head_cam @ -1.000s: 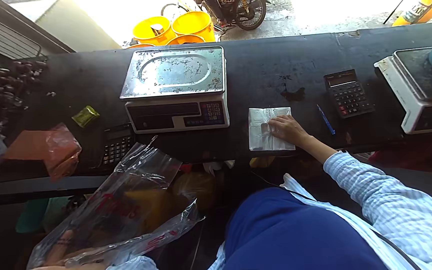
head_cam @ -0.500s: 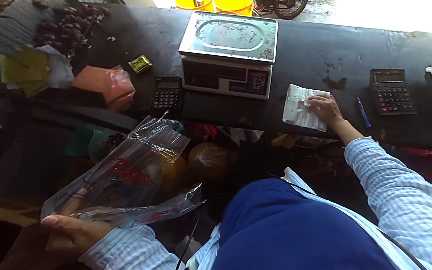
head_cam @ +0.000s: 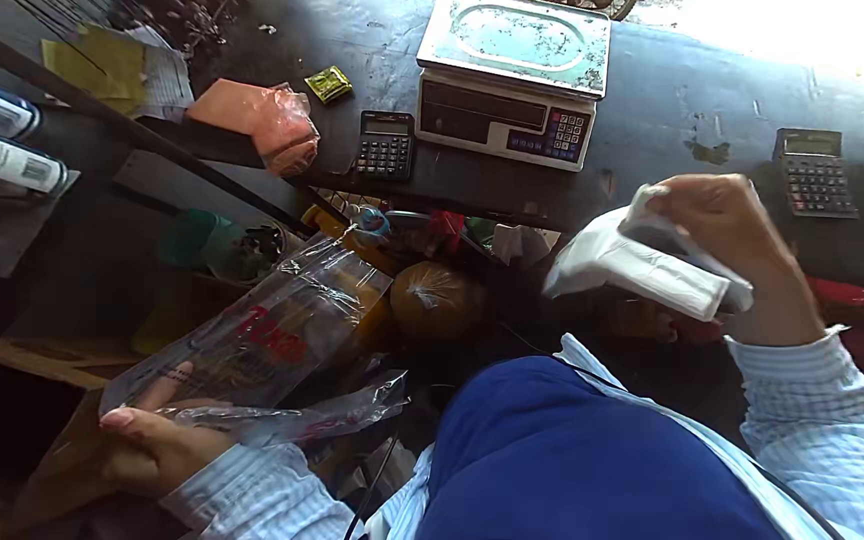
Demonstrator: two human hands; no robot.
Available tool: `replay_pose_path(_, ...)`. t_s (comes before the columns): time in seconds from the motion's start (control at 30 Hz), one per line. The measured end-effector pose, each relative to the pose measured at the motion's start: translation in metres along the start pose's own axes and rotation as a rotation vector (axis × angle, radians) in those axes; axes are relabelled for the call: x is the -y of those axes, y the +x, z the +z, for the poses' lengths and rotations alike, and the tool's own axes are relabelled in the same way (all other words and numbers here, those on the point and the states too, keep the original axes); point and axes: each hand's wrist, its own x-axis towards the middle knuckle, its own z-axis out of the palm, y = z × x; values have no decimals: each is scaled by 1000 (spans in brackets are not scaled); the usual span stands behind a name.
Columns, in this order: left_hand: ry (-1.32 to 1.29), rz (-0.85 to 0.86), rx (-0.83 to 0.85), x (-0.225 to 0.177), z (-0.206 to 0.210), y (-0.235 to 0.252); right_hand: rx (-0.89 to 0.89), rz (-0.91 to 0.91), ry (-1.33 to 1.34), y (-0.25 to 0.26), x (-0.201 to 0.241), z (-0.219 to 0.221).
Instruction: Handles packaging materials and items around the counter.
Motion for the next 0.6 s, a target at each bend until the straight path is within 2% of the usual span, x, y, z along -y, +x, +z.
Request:
replay_pose_path(0.07,12,-29,35,9,-5,1,104,58,69,4,-10,37)
replay_pose_path(0.17,45,-47,88,35,-17,3,195,265,233,14,-65,105)
replay_pose_path(0.27,109,-115,123,40,-29,-1,126,540,421,23,-130,169)
replay_pose_path(0.37,149,-147,141,55,-40,-4,5,740,554,31,-174,213)
replay_pose_path(0.4,154,-149,144,62,-43,-5,-45,764,592,34,-185,223)
replay_pose_path(0.5,206,-171,140,69,-48,-10,-197,689,697,41,-217,239)
replay_pose_path(0.6,273,-223,128,66,-50,-14,-256,610,689,42,-222,238)
